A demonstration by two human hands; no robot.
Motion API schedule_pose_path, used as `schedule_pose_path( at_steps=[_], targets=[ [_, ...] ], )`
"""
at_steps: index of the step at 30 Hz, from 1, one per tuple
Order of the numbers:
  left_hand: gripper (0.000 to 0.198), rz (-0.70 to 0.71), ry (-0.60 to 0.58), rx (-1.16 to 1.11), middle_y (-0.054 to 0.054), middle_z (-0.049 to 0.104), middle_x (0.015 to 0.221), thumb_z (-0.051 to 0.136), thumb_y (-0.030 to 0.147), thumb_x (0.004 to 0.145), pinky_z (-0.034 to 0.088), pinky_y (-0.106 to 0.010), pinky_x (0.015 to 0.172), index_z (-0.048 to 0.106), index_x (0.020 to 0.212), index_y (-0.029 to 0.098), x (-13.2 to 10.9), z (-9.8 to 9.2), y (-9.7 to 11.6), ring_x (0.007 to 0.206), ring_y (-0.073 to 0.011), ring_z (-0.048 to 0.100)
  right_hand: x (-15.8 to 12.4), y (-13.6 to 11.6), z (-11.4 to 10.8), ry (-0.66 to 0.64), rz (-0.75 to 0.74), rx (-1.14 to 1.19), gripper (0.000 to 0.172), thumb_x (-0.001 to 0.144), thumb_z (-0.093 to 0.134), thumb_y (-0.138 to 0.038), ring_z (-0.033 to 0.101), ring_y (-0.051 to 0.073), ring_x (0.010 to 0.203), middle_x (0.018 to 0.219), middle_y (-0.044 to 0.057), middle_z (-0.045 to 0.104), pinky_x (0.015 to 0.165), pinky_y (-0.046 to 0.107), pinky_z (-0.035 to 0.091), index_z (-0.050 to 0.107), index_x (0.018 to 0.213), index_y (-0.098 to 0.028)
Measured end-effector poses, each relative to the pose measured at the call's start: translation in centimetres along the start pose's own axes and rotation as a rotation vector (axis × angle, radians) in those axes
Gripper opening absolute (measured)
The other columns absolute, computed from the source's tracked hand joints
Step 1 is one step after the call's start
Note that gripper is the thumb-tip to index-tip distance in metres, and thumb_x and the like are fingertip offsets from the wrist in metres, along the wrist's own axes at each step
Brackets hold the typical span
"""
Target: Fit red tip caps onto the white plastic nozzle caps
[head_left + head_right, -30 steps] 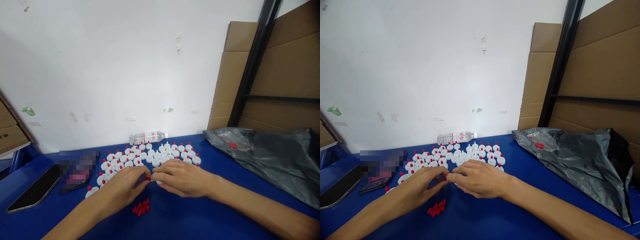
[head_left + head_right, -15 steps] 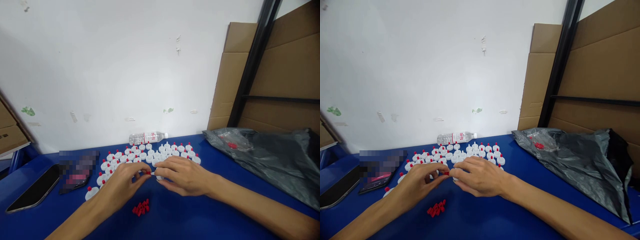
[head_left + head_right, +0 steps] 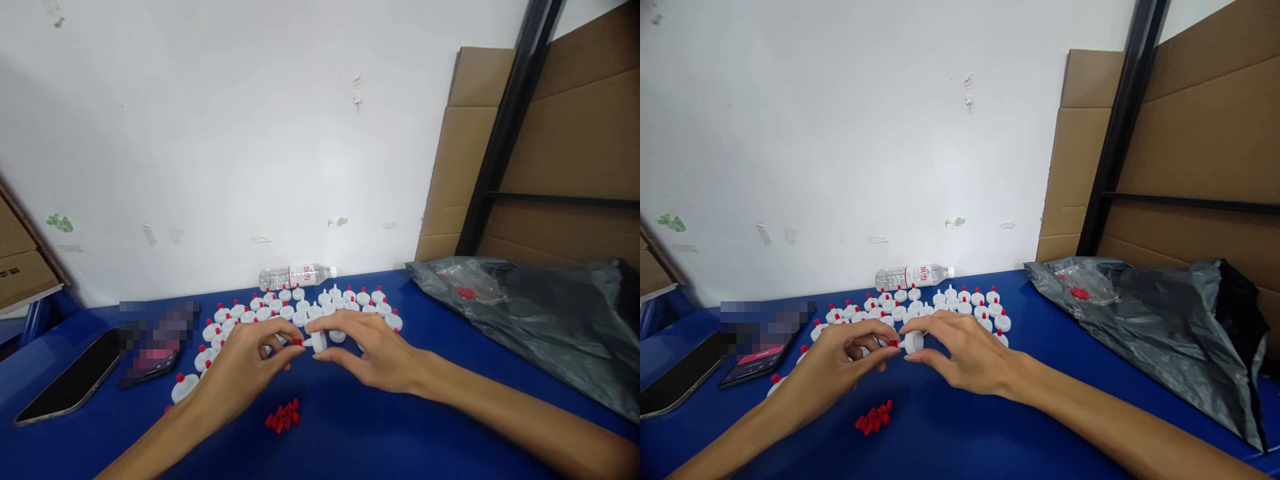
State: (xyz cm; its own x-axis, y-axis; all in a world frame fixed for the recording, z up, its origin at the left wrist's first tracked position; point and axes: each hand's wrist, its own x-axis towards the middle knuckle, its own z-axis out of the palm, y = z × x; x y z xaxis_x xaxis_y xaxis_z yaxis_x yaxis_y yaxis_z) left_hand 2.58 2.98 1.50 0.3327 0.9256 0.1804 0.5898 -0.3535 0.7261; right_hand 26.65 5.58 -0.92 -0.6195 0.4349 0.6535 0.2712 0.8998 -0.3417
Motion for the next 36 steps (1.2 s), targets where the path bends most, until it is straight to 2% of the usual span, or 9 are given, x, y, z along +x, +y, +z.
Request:
schedule_pose_path(
  at_steps=[3,6,11,16,21,24,31,36],
  targets=[
    [0.025,-0.065,-0.03,-0.198,0.0,0.069,0.066,0.073,0.043,0.086,0.04,-0.018,0.04,0.073,0.095,0.019,0.2,-0.1,-0.3,0.055,-0.0141,0.061,0.1,-0.4,0.1,0.025,0.049,0.043,0.035,0.095,0.071,-0.028,0.071,0.018,0.104,0.118,0.003,0.074,0.092,0.033,0.057,0.061,0.129,-0.024],
    [0.019,-0.059,-0.047,-0.352,-0.002,0.072,0.071,0.079,0.034,0.081,0.048,-0.019,0.043,0.073,0.089,0.018,0.5,-0.2,-0.4,0.065,-0.0172,0.068,0.1,-0.6,0.3,0.045,0.094,0.072,0.035,0.094,0.072,-0.029,0.072,0.017,0.102,0.117,0.002,0.075,0.091,0.032,0.058,0.062,0.128,-0.027],
    [0.015,-0.045,-0.077,-0.486,0.0,0.072,0.065,0.082,0.028,0.077,0.056,-0.023,0.052,0.073,0.083,0.017,0.5,-0.3,-0.3,0.058,-0.0142,0.067,-0.1,-0.8,0.6,0.069,0.062,0.101,0.033,0.095,0.071,-0.028,0.072,0.015,0.102,0.115,0.0,0.076,0.088,0.028,0.058,0.062,0.127,-0.029],
    [0.023,-0.075,-0.129,-0.514,-0.004,0.074,0.065,0.085,0.034,0.073,0.058,-0.025,0.052,0.073,0.079,0.015,0.5,-0.5,-0.3,0.059,-0.0173,0.071,-0.1,-1.2,0.5,0.055,0.098,0.202,0.033,0.093,0.073,-0.028,0.072,0.017,0.102,0.115,0.002,0.075,0.09,0.032,0.059,0.064,0.125,-0.028],
    [0.026,-0.066,-0.159,-0.56,-0.004,0.074,0.062,0.086,0.035,0.071,0.056,-0.024,0.047,0.071,0.076,0.014,0.4,-0.8,-0.1,0.055,-0.0173,0.07,0.2,-1.6,0.7,0.088,0.193,0.508,0.033,0.089,0.078,-0.028,0.072,0.018,0.103,0.112,0.001,0.074,0.095,0.036,0.059,0.063,0.118,-0.026],
    [0.027,-0.074,-0.182,-0.566,-0.005,0.075,0.062,0.087,0.034,0.069,0.053,-0.022,0.043,0.071,0.074,0.014,0.3,-1.0,0.1,0.055,-0.0184,0.071,0.2,-1.6,1.0,0.067,0.264,0.626,0.037,0.088,0.079,-0.031,0.073,0.019,0.101,0.112,0.003,0.074,0.092,0.038,0.06,0.058,0.117,-0.025],
    [0.021,-0.083,-0.199,-0.591,-0.006,0.076,0.064,0.087,0.028,0.07,0.051,-0.02,0.04,0.072,0.075,0.014,0.3,-0.8,-0.2,0.056,-0.0187,0.072,-0.2,-1.5,1.3,0.037,0.302,0.569,0.038,0.09,0.077,-0.031,0.074,0.02,0.101,0.11,0.004,0.075,0.084,0.035,0.061,0.051,0.117,-0.026],
    [0.019,-0.077,-0.202,-0.562,-0.004,0.075,0.064,0.085,0.027,0.072,0.051,-0.019,0.042,0.072,0.078,0.015,0.4,-0.7,-0.4,0.057,-0.0171,0.07,0.2,-1.7,0.6,0.003,0.246,0.472,0.034,0.091,0.076,-0.031,0.072,0.018,0.109,0.112,0.001,0.073,0.093,0.034,0.058,0.054,0.116,-0.027]
  ],
)
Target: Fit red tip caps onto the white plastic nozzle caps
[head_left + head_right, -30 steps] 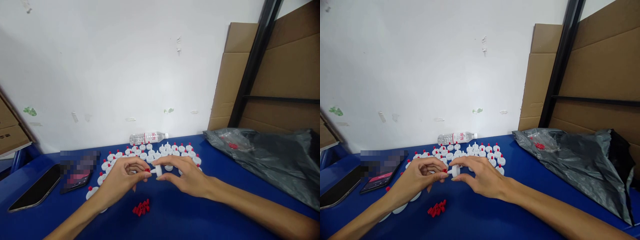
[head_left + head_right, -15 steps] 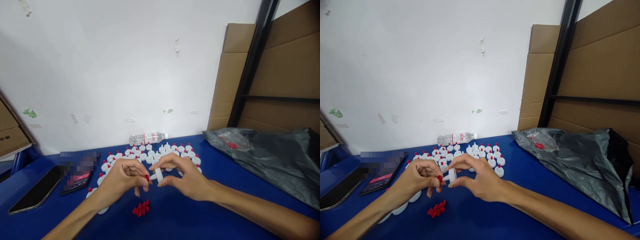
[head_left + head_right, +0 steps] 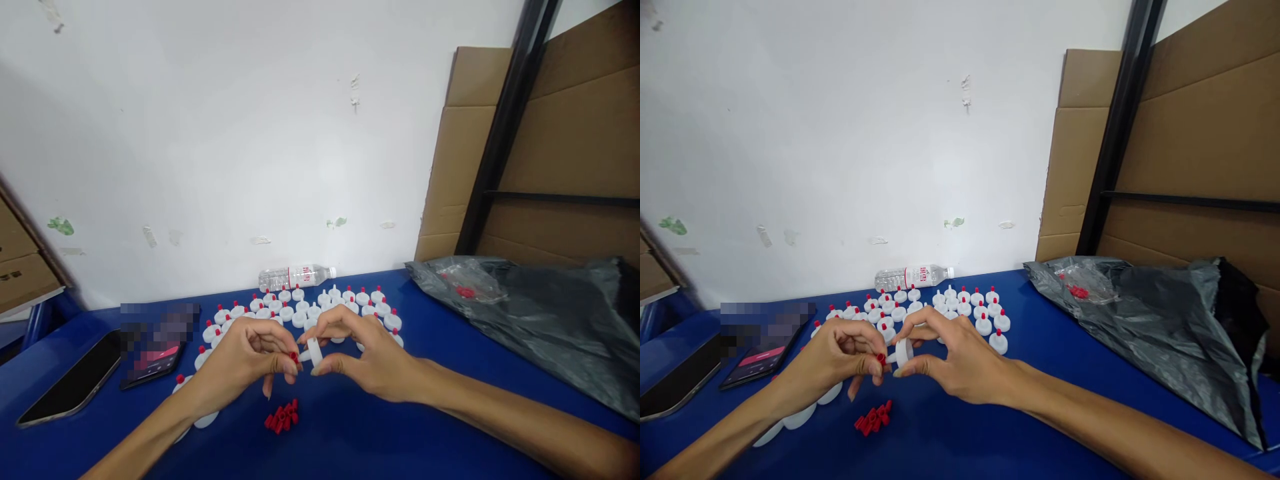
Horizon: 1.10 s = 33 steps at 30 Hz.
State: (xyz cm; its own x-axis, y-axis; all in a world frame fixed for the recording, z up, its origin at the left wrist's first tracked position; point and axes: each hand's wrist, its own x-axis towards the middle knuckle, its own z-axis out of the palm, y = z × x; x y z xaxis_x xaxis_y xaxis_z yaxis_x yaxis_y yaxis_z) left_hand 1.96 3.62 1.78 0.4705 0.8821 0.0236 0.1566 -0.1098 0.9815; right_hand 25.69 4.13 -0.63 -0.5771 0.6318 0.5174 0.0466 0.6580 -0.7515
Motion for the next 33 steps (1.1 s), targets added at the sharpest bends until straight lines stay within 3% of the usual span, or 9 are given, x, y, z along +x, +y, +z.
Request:
schedule_pose_path(
  at_steps=[4,7,10,13,17,24,33],
  targets=[
    [0.021,-0.035,0.034,0.134,-0.001,0.07,0.064,0.081,0.032,0.076,0.049,-0.02,0.042,0.07,0.083,0.016,0.3,-0.2,0.5,0.061,-0.018,0.068,0.4,-0.6,-1.0,-0.059,-0.04,-0.276,0.033,0.094,0.072,-0.035,0.069,0.019,0.113,0.118,0.002,0.071,0.098,0.035,0.054,0.056,0.122,-0.027],
    [0.021,-0.047,0.065,0.407,0.0,0.066,0.066,0.074,0.039,0.084,0.045,-0.02,0.044,0.072,0.087,0.018,0.2,-0.5,1.0,0.062,-0.0165,0.064,0.9,-0.5,-2.0,-0.056,-0.133,-0.641,0.028,0.102,0.06,-0.036,0.067,0.023,0.109,0.12,0.007,0.07,0.1,0.043,0.05,0.056,0.127,-0.023],
    [0.022,0.049,0.053,0.726,-0.001,0.07,0.075,0.064,0.04,0.093,0.045,-0.024,0.056,0.075,0.091,0.021,-0.1,-0.8,0.9,0.065,-0.0155,0.061,1.5,0.2,-3.2,-0.059,-0.178,-0.943,0.017,0.104,0.052,-0.027,0.067,0.024,0.098,0.103,0.008,0.073,0.105,0.05,0.042,0.065,0.108,-0.018],
    [0.022,0.132,0.036,1.006,-0.001,0.072,0.078,0.055,0.034,0.098,0.042,-0.028,0.064,0.074,0.094,0.023,-0.2,-1.0,0.3,0.067,-0.017,0.061,1.8,0.8,-4.1,-0.1,-0.127,-1.108,0.021,0.103,0.054,-0.027,0.066,0.025,0.095,0.086,0.007,0.073,0.107,0.053,0.037,0.069,0.095,-0.016],
    [0.023,0.165,0.055,1.188,-0.001,0.072,0.081,0.049,0.027,0.099,0.038,-0.03,0.064,0.072,0.094,0.023,-0.1,-1.2,-0.5,0.068,-0.0188,0.062,1.6,1.3,-4.1,-0.166,-0.036,-1.153,0.021,0.098,0.064,-0.034,0.065,0.028,0.098,0.084,0.009,0.072,0.107,0.054,0.036,0.072,0.091,-0.016],
    [0.022,0.175,0.062,1.221,-0.001,0.071,0.083,0.049,0.03,0.101,0.039,-0.031,0.067,0.069,0.099,0.024,0.0,-1.4,-1.0,0.073,-0.0203,0.064,1.4,0.9,-3.0,-0.229,0.0,-1.088,0.012,0.098,0.064,-0.028,0.065,0.023,0.095,0.089,0.005,0.071,0.109,0.049,0.035,0.071,0.094,-0.019],
    [0.026,0.286,0.147,1.211,-0.004,0.067,0.096,0.043,0.031,0.104,0.042,-0.03,0.068,0.068,0.104,0.023,-0.1,-1.3,-1.0,0.08,-0.0194,0.064,0.7,1.5,-2.3,-0.278,-0.004,-1.109,0.037,0.094,0.066,-0.052,0.063,0.029,0.102,0.088,0.009,0.072,0.115,0.055,0.028,0.073,0.093,-0.016]
  ],
)
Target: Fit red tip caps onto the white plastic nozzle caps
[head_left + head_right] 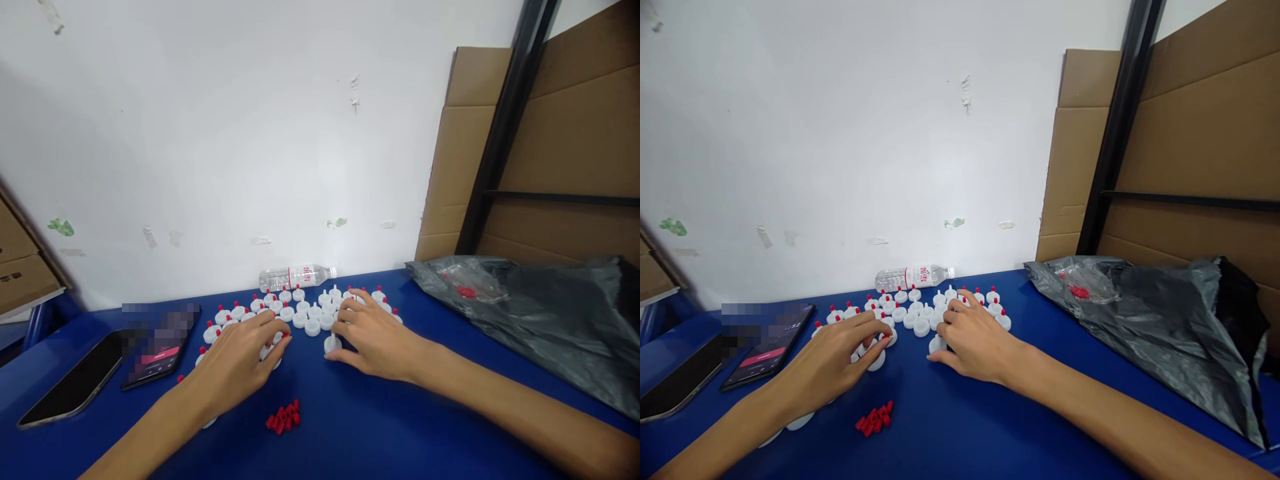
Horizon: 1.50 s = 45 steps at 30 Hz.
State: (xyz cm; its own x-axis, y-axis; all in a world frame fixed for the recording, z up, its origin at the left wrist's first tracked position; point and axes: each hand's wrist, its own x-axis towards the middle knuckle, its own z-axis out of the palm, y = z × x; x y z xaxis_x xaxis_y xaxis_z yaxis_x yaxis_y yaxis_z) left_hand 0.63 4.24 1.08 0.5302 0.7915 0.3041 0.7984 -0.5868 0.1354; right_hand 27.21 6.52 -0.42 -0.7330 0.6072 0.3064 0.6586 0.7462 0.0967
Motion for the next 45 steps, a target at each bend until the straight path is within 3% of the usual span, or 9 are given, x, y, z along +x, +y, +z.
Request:
schedule_pose_path(
  at_steps=[5,15,19,24,27,31,37,41,45],
  targets=[
    [0.026,0.03,0.06,0.047,-0.005,0.066,0.101,0.043,0.028,0.104,0.042,-0.028,0.064,0.068,0.104,0.022,0.1,0.2,0.1,0.076,-0.0188,0.064,0.0,-0.2,0.1,0.01,-0.033,0.033,0.027,0.095,0.067,-0.044,0.064,0.026,0.097,0.088,0.007,0.072,0.113,0.053,0.031,0.07,0.094,-0.018],
    [0.022,0.057,-0.071,-0.06,-0.003,0.068,0.094,0.045,0.022,0.105,0.045,-0.029,0.07,0.066,0.105,0.022,0.0,1.5,-1.0,0.079,-0.0186,0.065,0.0,-0.6,-0.3,0.04,-0.044,0.134,0.024,0.099,0.063,-0.036,0.068,0.025,0.103,0.102,0.008,0.074,0.117,0.052,0.027,0.064,0.115,-0.018],
    [0.02,0.077,-0.064,-0.013,-0.003,0.068,0.094,0.047,0.025,0.105,0.046,-0.031,0.071,0.067,0.107,0.023,-0.1,1.6,-1.2,0.079,-0.0198,0.065,0.0,-0.7,-0.3,0.048,-0.069,0.113,0.023,0.099,0.063,-0.033,0.066,0.025,0.102,0.102,0.008,0.073,0.111,0.049,0.035,0.064,0.117,-0.018],
    [0.016,0.15,0.064,0.095,-0.006,0.068,0.1,0.052,0.024,0.103,0.046,-0.034,0.069,0.068,0.103,0.022,-0.1,1.4,-0.7,0.091,-0.0255,0.062,0.0,-0.9,-0.3,0.126,-0.104,0.064,0.025,0.099,0.062,-0.033,0.062,0.027,0.104,0.107,0.009,0.069,0.102,0.045,0.042,0.064,0.118,-0.017],
    [0.012,0.212,0.147,-0.014,-0.004,0.07,0.096,0.056,0.024,0.102,0.047,-0.034,0.072,0.067,0.104,0.023,-0.1,1.3,0.0,0.09,-0.0231,0.06,0.0,-1.1,-0.3,0.142,-0.113,0.088,0.025,0.098,0.064,-0.033,0.063,0.025,0.104,0.109,0.008,0.069,0.103,0.044,0.042,0.062,0.118,-0.017],
    [0.011,0.225,0.155,-0.199,0.0,0.071,0.095,0.06,0.021,0.101,0.048,-0.031,0.075,0.068,0.108,0.025,-0.5,1.7,1.0,0.087,-0.0185,0.061,-0.1,-1.4,-0.5,0.148,-0.081,0.116,0.022,0.096,0.067,-0.029,0.066,0.024,0.096,0.101,0.007,0.073,0.095,0.039,0.045,0.062,0.112,-0.016],
    [0.01,0.213,0.203,-0.229,-0.002,0.072,0.091,0.062,0.024,0.1,0.048,-0.031,0.071,0.071,0.106,0.023,-0.7,2.2,1.5,0.082,-0.0188,0.062,-0.3,-1.7,-0.7,0.184,-0.099,0.109,0.02,0.096,0.066,-0.035,0.065,0.023,0.085,0.089,0.006,0.071,0.082,0.035,0.046,0.064,0.104,-0.017],
    [0.013,0.246,0.26,-0.24,-0.003,0.072,0.091,0.059,0.025,0.103,0.047,-0.031,0.07,0.07,0.107,0.023,-0.5,2.3,1.6,0.08,-0.0179,0.061,-0.5,-1.4,-0.5,0.264,-0.151,0.131,0.025,0.097,0.066,-0.038,0.064,0.021,0.081,0.087,0.006,0.07,0.079,0.034,0.047,0.066,0.107,-0.016],
    [0.014,0.203,0.277,-0.194,-0.003,0.071,0.093,0.055,0.028,0.105,0.046,-0.031,0.072,0.068,0.107,0.022,-0.5,2.4,1.7,0.083,-0.0189,0.062,-0.6,-1.2,-0.3,0.431,-0.239,0.193,0.026,0.1,0.062,-0.037,0.065,0.019,0.079,0.088,0.007,0.073,0.078,0.033,0.048,0.066,0.112,-0.014]
  ],
)
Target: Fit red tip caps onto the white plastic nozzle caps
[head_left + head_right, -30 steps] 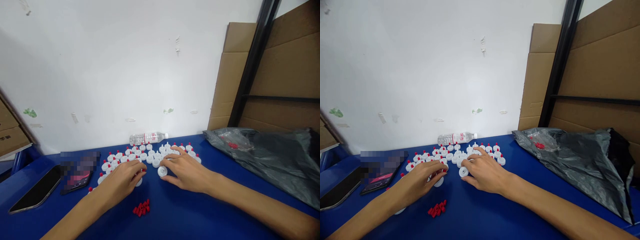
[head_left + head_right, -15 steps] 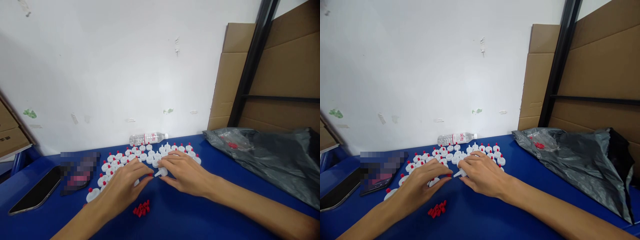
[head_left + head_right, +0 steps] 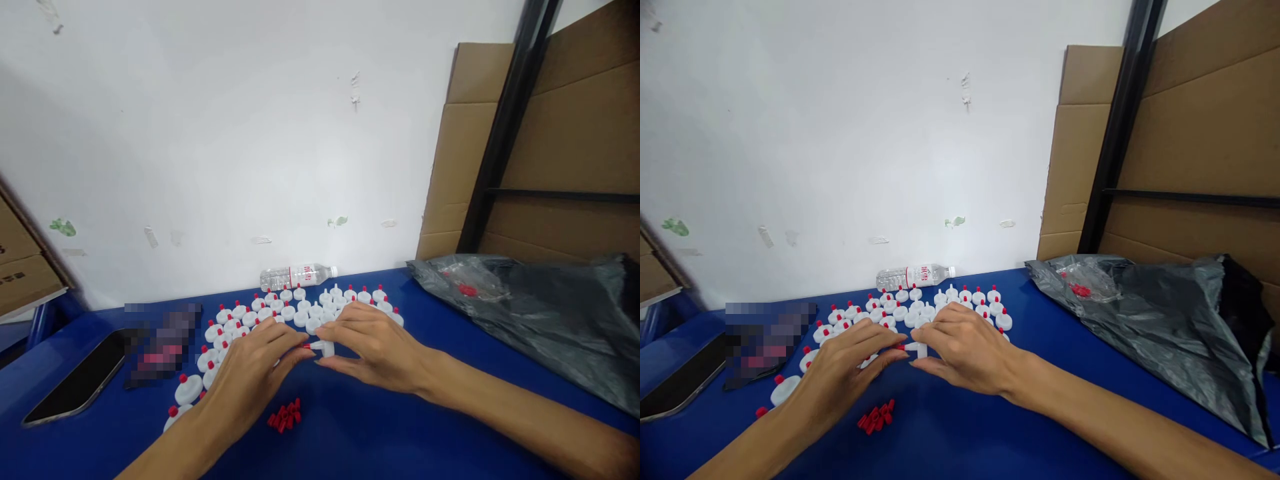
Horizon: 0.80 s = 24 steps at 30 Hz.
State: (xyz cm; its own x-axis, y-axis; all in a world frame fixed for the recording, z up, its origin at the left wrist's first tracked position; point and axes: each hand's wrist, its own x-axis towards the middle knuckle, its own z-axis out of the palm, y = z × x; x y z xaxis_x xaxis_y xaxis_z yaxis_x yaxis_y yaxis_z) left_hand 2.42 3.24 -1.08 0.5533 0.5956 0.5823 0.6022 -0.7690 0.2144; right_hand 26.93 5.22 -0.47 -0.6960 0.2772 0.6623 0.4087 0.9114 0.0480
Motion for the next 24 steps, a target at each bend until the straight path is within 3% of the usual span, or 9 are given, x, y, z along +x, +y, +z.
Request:
schedule_pose_path(
  at_steps=[5,8,13,17,20,24],
  targets=[
    [0.028,-0.065,-0.103,-0.083,-0.002,0.063,0.084,0.044,0.027,0.108,0.043,-0.029,0.067,0.063,0.09,0.019,0.0,-0.1,0.7,0.075,-0.0163,0.057,0.1,-0.5,0.0,0.153,-0.076,0.034,0.024,0.1,0.064,-0.033,0.063,0.017,0.073,0.088,0.005,0.076,0.073,0.031,0.05,0.064,0.115,-0.014],
    [0.029,-0.132,-0.12,-0.174,0.001,0.06,0.078,0.046,0.027,0.108,0.04,-0.027,0.064,0.062,0.084,0.019,0.2,-0.4,1.3,0.068,-0.0135,0.054,0.2,-0.8,-0.3,0.164,-0.08,0.027,0.022,0.101,0.062,-0.032,0.062,0.017,0.072,0.087,0.005,0.076,0.071,0.031,0.049,0.064,0.115,-0.015],
    [0.027,-0.142,-0.137,-0.138,0.0,0.063,0.08,0.048,0.03,0.107,0.042,-0.027,0.065,0.063,0.087,0.02,0.7,-0.5,1.7,0.071,-0.0147,0.056,0.4,-0.5,-0.3,0.014,-0.018,-0.02,0.015,0.102,0.057,-0.031,0.065,0.017,0.078,0.092,0.005,0.075,0.075,0.033,0.048,0.064,0.102,-0.017],
    [0.014,-0.072,-0.162,-0.033,-0.004,0.067,0.097,0.054,0.029,0.104,0.047,-0.032,0.074,0.066,0.105,0.022,0.6,-0.7,1.5,0.088,-0.0199,0.062,0.6,0.1,-0.2,-0.1,-0.104,-0.191,0.012,0.101,0.051,-0.018,0.065,0.021,0.095,0.121,0.007,0.072,0.083,0.038,0.045,0.063,0.104,-0.019],
    [0.016,-0.055,-0.253,0.031,-0.004,0.069,0.102,0.06,0.025,0.1,0.049,-0.034,0.077,0.068,0.113,0.025,0.4,-1.3,1.1,0.092,-0.0219,0.062,0.5,0.7,-0.4,-0.14,-0.027,-0.197,0.012,0.1,0.052,-0.017,0.064,0.022,0.103,0.127,0.007,0.07,0.09,0.04,0.043,0.063,0.104,-0.02],
    [0.014,-0.056,-0.411,-0.055,0.0,0.071,0.093,0.064,0.017,0.098,0.047,-0.029,0.076,0.074,0.1,0.026,0.5,-2.3,0.3,0.088,-0.0179,0.064,0.6,1.2,-0.9,-0.143,0.103,-0.167,0.009,0.1,0.057,-0.023,0.063,0.023,0.103,0.118,0.008,0.07,0.087,0.038,0.043,0.065,0.102,-0.02]
  ],
)
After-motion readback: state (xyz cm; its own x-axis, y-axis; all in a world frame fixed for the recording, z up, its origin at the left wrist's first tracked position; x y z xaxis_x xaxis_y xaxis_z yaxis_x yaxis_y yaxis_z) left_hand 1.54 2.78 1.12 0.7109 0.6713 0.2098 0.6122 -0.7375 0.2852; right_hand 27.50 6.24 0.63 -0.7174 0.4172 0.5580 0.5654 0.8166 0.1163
